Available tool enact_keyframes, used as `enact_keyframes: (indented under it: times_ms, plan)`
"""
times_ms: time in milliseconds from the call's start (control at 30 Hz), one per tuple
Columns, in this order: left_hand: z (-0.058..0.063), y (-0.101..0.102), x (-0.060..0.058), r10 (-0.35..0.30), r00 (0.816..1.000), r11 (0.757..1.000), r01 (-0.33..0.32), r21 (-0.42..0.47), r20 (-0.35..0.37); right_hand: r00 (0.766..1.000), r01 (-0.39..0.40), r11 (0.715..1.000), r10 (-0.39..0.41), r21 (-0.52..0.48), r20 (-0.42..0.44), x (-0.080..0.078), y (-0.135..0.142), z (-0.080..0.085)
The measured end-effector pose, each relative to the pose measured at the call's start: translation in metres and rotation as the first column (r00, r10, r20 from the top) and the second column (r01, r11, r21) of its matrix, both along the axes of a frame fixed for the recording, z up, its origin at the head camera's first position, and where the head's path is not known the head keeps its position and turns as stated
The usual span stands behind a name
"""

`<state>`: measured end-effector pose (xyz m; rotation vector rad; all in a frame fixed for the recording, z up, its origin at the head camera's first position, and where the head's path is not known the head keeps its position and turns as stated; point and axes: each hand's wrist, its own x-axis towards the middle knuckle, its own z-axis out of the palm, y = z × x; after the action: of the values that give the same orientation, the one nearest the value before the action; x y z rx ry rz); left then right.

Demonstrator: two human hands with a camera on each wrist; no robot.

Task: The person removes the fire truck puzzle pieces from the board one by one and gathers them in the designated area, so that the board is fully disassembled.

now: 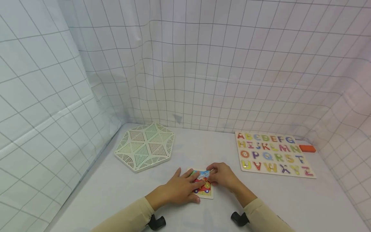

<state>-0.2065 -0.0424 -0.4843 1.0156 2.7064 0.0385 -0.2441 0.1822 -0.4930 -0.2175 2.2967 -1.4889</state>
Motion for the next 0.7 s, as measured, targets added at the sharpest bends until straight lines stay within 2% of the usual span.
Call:
enact_keyframes:
  times_ms: [200,467,600,700]
  plan:
    - [0.001,0.0,0.0,0.005,1.0,1.0,-0.005,0.013,0.021,1.0,-0.004,1.0,0.004,-0.018,-0.016,0.001,0.001,0.001]
    - [0.002,0.0,-0.001,0.007,0.999,1.0,-0.008,0.022,0.039,0.997,-0.008,1.0,0.008,-0.003,-0.077,0.005,0.006,0.011]
    - [0.0,0.0,-0.001,0.011,0.999,0.999,-0.012,0.03,0.043,0.999,0.029,0.999,-0.03,-0.021,-0.045,0.009,0.022,0.016]
    - [0.001,-0.001,0.0,0.019,0.998,0.999,-0.021,0.036,0.057,0.998,0.055,0.998,-0.055,-0.042,-0.012,0.012,0.044,0.019]
